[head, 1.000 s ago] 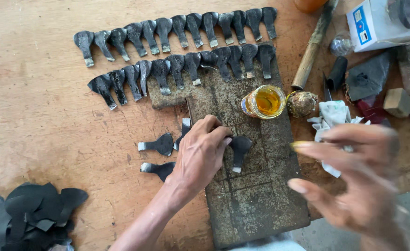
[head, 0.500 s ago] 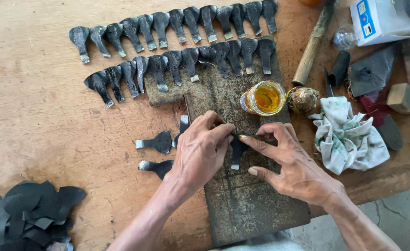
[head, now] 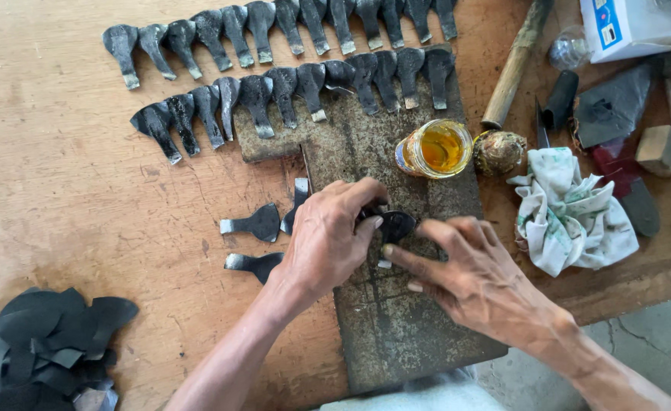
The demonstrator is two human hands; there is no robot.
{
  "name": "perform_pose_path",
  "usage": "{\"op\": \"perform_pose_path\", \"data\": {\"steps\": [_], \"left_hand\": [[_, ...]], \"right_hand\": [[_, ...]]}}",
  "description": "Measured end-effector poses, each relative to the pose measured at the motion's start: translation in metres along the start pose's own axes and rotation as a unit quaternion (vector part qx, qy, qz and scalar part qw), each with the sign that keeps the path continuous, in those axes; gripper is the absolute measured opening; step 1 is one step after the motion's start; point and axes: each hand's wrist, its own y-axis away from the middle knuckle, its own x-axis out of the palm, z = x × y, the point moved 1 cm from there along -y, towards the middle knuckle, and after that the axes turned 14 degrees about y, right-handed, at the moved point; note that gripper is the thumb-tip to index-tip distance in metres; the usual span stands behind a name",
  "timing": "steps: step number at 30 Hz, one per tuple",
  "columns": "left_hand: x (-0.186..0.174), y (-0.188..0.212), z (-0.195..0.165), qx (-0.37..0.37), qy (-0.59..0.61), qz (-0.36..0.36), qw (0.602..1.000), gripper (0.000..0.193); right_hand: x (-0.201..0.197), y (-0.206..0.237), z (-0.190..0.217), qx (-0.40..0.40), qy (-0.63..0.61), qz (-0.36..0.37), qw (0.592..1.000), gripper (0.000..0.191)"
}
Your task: The person applies a yellow substance from a jar to the edges of small black shoe parts using a finger, then places them on a wooden board. They open a plastic bag of metal rings and attach the rings to the parts by hand.
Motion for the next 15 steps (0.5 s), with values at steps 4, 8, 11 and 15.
{"op": "perform_pose_path", "data": {"steps": [4, 8, 11, 15], "left_hand": [[-0.0046, -0.0010, -0.0004, -0.001, 0.038, -0.007, 0.999, 0.031], [-0.0068, -0.0012, -0.0022, -0.021, 0.054, -0.016, 0.998, 0.035], [-0.0077, -0.0012, -0.0023, -0.022, 0.077, -0.023, 0.997, 0.036], [-0.0069, -0.0011, -0.0013, -0.004, 0.077, -0.033, 0.996, 0.035]], "right_hand": [[0.0001, 0.0067, -0.0008, -0.043, 0.084, 0.006, 0.996, 0.071], [-0.0034, 0.0083, -0.0039, -0.025, 0.087, 0.027, 0.996, 0.073], [-0.0054, 0.0053, -0.0020, -0.035, 0.079, 0.016, 0.996, 0.071], [-0.0069, -0.0014, 0.0004, -0.027, 0.050, -0.004, 0.998, 0.064]]}}
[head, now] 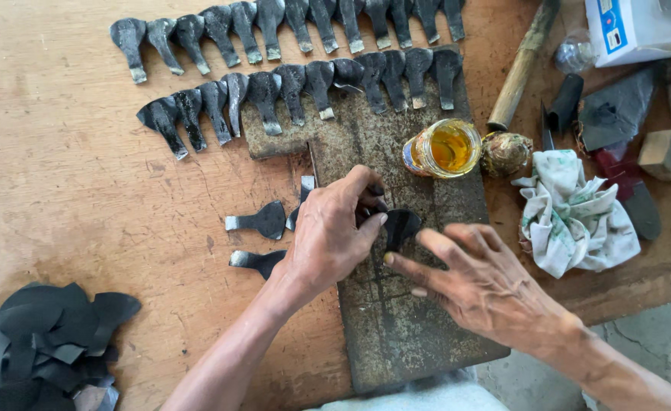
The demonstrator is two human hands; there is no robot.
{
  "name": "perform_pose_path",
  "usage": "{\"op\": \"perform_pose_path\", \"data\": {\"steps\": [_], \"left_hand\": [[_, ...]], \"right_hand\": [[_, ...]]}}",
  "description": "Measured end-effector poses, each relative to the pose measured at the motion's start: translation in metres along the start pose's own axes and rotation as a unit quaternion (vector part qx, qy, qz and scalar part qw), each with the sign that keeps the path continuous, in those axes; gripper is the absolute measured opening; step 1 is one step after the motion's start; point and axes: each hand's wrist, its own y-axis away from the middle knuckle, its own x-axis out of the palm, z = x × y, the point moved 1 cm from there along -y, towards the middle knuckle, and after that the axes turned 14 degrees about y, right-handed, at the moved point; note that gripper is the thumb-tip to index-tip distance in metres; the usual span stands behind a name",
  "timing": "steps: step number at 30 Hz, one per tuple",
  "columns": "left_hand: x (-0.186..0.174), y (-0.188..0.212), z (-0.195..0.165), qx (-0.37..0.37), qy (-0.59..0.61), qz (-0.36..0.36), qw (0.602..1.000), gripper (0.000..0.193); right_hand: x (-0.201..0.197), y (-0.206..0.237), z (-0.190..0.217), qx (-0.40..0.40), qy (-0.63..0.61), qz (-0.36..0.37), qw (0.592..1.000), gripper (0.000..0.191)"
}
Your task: The person applies a yellow substance from a jar to the edges of small black shoe parts using a finger, then places them on a wooden board. They open a plastic bag of metal rings and attach the rings to the parts by hand.
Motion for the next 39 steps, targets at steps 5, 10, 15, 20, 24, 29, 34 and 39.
{"op": "perform_pose_path", "data": {"steps": [5, 10, 15, 20, 24, 29, 34, 39], "left_hand": [[0.002, 0.000, 0.001, -0.010, -0.009, -0.001, 1.000, 0.035], [0.002, -0.001, -0.001, -0.023, -0.014, 0.000, 1.000, 0.035], [0.003, 0.000, -0.002, -0.037, -0.015, 0.003, 0.999, 0.036], [0.003, -0.001, -0.001, -0.023, -0.034, 0.003, 0.999, 0.034], [0.003, -0.001, -0.001, -0.025, -0.053, 0.006, 0.998, 0.033], [0.005, 0.000, -0.001, -0.016, -0.072, 0.024, 0.997, 0.027], [0.008, 0.003, 0.000, 0.014, -0.090, 0.020, 0.996, 0.025], [0.010, 0.003, -0.006, 0.017, -0.073, 0.028, 0.997, 0.023]], "right_hand": [[-0.001, -0.007, -0.008, 0.032, 0.038, -0.028, 0.998, 0.062], [0.001, -0.009, -0.012, 0.072, 0.037, -0.022, 0.996, 0.058], [0.005, -0.009, -0.011, 0.063, 0.003, -0.012, 0.998, 0.058], [0.005, -0.008, -0.013, 0.055, -0.004, -0.018, 0.998, 0.057], [0.006, -0.007, -0.009, 0.051, -0.028, -0.006, 0.998, 0.060], [0.006, 0.000, 0.002, 0.013, -0.060, 0.005, 0.998, 0.063], [0.006, 0.007, 0.004, -0.005, -0.006, 0.003, 1.000, 0.062], [-0.005, 0.010, 0.001, -0.004, -0.021, -0.029, 0.999, 0.054]]}}
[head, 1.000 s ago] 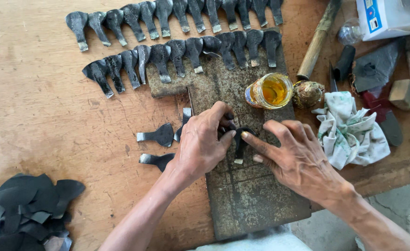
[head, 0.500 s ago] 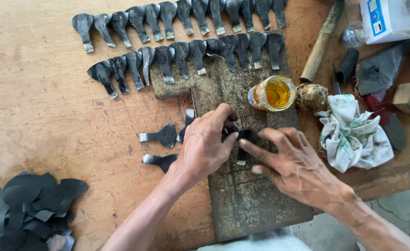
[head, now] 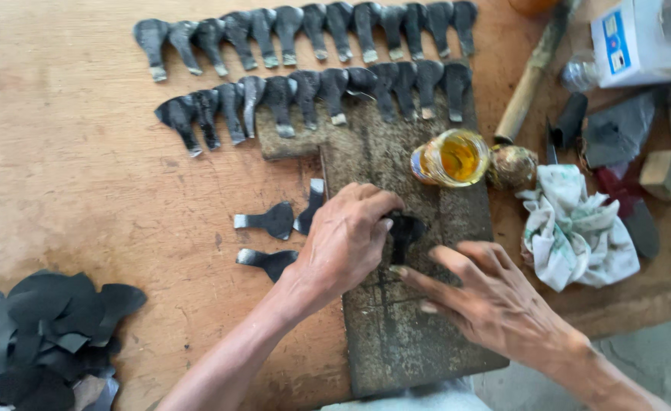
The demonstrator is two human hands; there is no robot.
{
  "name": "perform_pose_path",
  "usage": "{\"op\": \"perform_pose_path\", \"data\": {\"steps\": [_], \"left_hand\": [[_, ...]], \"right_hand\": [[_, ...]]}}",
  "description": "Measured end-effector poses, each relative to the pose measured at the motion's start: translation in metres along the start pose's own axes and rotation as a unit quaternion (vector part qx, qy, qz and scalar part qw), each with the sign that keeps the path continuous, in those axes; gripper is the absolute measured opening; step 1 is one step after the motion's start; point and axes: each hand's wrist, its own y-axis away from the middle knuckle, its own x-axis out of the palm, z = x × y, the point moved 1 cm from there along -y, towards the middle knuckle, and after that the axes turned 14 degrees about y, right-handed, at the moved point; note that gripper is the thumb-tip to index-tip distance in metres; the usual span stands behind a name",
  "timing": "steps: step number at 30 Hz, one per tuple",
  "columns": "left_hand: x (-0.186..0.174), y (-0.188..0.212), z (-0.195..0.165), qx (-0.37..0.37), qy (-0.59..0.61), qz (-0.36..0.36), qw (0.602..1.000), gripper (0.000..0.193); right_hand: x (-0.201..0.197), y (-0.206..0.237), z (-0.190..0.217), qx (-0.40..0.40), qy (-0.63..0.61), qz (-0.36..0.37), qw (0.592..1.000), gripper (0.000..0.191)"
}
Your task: The person applies a yellow substance from a jar to the edges of small black shoe parts using a finger, then places them on a wooden board. They open a plastic bag of metal rings and attach the rings to the parts by hand.
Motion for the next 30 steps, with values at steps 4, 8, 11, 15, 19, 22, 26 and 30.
{"op": "perform_pose_path", "data": {"steps": [4, 8, 11, 15, 19, 22, 26, 30], "left_hand": [[-0.017, 0.002, -0.010, 0.003, 0.040, 0.002, 0.999, 0.021], [-0.057, 0.015, -0.018, -0.021, 0.072, 0.019, 0.997, 0.018], [-0.095, 0.026, -0.018, -0.059, 0.065, 0.011, 0.996, 0.016], [-0.147, 0.042, -0.006, -0.226, 0.069, 0.005, 0.972, 0.016], [-0.191, 0.051, 0.019, -0.289, 0.068, -0.050, 0.954, 0.017], [-0.212, 0.047, 0.046, -0.261, 0.050, -0.176, 0.948, 0.011], [-0.232, 0.036, 0.078, -0.198, 0.037, -0.266, 0.943, 0.017], [-0.235, 0.027, 0.100, -0.170, 0.031, -0.311, 0.935, 0.018]], "right_hand": [[-0.013, -0.007, 0.000, 0.016, -0.038, -0.059, 0.997, 0.044], [-0.016, -0.030, 0.004, 0.002, -0.081, -0.128, 0.989, 0.039], [-0.012, -0.054, 0.011, -0.018, -0.116, -0.135, 0.984, 0.040], [-0.011, -0.086, 0.021, -0.056, -0.141, -0.137, 0.979, 0.043], [-0.009, -0.113, 0.027, -0.066, -0.136, -0.136, 0.979, 0.043], [-0.007, -0.127, 0.028, -0.056, -0.148, -0.116, 0.981, 0.045], [-0.004, -0.140, 0.029, -0.056, -0.134, -0.108, 0.983, 0.049], [-0.004, -0.146, 0.029, -0.057, -0.136, -0.100, 0.984, 0.049]]}}
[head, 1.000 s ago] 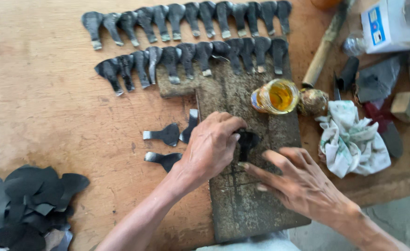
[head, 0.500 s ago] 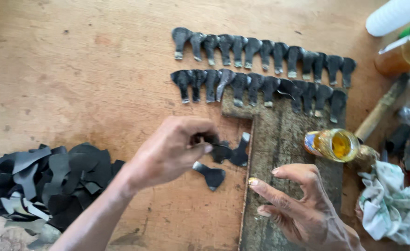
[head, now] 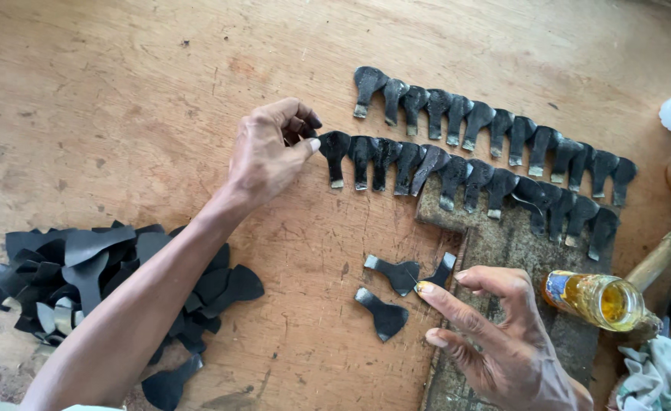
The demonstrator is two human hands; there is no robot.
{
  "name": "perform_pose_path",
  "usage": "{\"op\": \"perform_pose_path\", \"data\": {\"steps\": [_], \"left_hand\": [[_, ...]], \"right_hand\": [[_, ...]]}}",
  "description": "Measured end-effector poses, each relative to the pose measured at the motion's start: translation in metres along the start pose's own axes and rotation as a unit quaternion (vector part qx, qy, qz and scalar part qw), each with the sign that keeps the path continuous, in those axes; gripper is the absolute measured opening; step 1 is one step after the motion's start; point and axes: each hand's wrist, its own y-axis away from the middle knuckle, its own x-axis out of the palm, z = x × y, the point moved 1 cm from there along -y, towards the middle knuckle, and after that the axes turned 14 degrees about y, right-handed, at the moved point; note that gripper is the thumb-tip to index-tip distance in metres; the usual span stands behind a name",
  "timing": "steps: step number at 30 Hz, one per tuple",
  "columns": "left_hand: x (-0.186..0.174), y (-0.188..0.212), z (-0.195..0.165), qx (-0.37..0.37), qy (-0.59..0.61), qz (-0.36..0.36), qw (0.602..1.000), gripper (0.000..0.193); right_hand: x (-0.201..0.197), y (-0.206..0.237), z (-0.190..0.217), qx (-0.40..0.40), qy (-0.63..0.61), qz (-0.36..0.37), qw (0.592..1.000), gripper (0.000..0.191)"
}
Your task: The person applies a yellow substance from a jar to the edges of small black shoe parts using a finger, then places them on a wooden board. They open a plastic bag of metal rings and attach the rings to the parts by hand.
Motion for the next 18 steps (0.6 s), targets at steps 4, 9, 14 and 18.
{"op": "perform_pose_path", "data": {"steps": [4, 9, 14, 18], "left_hand": [[0.008, -0.001, 0.011, 0.053, -0.020, -0.034, 0.998, 0.017], [0.014, -0.003, 0.014, 0.085, -0.027, -0.049, 0.995, 0.017], [0.005, 0.008, 0.001, 0.158, -0.051, -0.006, 0.986, 0.016], [0.023, 0.050, -0.020, 0.198, -0.126, 0.105, 0.966, 0.021]], "right_hand": [[0.002, -0.003, 0.001, 0.005, 0.016, 0.017, 1.000, 0.049], [0.001, -0.001, 0.002, -0.002, 0.010, 0.012, 1.000, 0.049], [-0.008, 0.004, 0.000, 0.013, 0.028, 0.007, 1.000, 0.048], [-0.019, 0.012, -0.003, 0.036, 0.062, -0.001, 0.997, 0.047]]}}
